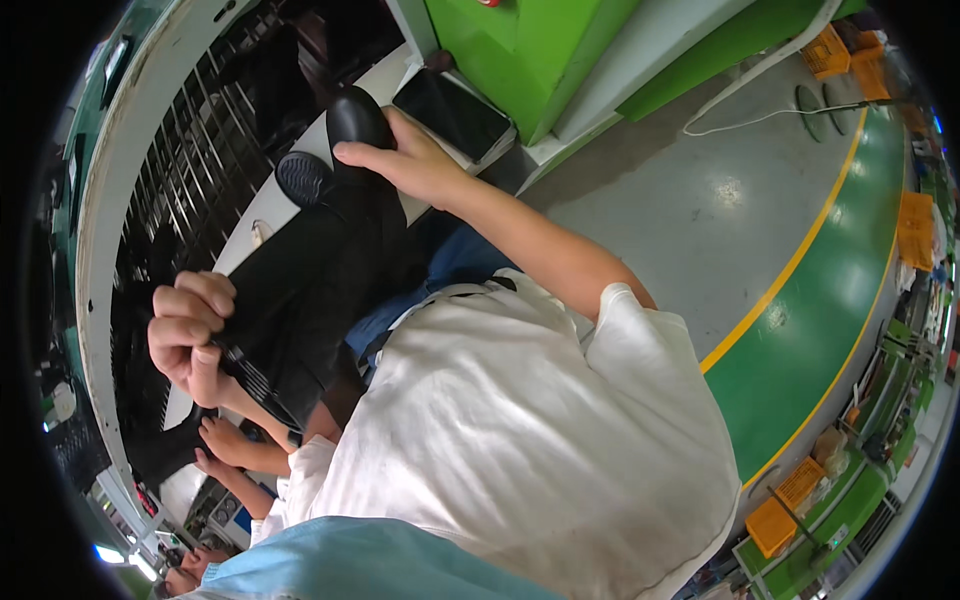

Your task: The person inspects black leather boots on a factory assembly line. They pick up each boot, rotate it to check the sole and upper, and place it back on the conveyor belt. The process is repeated for multiple boots throughout the clip.

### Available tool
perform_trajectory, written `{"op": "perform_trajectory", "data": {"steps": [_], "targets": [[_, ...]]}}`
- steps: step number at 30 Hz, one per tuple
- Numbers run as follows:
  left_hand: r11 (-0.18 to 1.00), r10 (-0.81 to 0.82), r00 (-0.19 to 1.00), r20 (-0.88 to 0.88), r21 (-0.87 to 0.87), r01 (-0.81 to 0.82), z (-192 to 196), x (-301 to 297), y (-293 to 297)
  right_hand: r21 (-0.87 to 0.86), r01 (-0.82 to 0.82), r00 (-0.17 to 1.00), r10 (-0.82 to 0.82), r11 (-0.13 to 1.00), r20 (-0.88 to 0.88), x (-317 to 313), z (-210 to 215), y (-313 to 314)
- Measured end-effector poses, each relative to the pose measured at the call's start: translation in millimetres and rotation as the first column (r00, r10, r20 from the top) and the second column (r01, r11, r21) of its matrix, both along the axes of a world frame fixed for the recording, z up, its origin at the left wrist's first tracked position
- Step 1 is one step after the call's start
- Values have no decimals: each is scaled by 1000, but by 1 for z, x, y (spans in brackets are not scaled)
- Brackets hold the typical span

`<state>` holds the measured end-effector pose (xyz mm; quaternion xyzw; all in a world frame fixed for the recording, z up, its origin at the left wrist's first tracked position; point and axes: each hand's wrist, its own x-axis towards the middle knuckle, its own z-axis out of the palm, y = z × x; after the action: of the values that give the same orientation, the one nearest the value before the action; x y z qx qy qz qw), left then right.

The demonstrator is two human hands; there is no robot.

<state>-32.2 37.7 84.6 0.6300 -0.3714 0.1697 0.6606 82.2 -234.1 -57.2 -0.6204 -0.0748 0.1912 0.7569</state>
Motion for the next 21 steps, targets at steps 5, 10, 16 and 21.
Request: {"op": "perform_trajectory", "data": {"steps": [5,10,16,21], "targets": [[998,58,998,18,38,-58,1,-9,6,-167,48,995,-32,985,96,-1,10,8],[998,-27,998,60,65,23,16,-2,-30,-85,5,1000,-3,996,19,-3,-11,0],[966,-247,956,158,124,229,21,-1,-110,254,147,958,-75,956,-275,-7,-3,-2],[935,252,967,25,253,-250,13,31,-86,317,296,866,-113,901,-488,22,-14,-31]]}}
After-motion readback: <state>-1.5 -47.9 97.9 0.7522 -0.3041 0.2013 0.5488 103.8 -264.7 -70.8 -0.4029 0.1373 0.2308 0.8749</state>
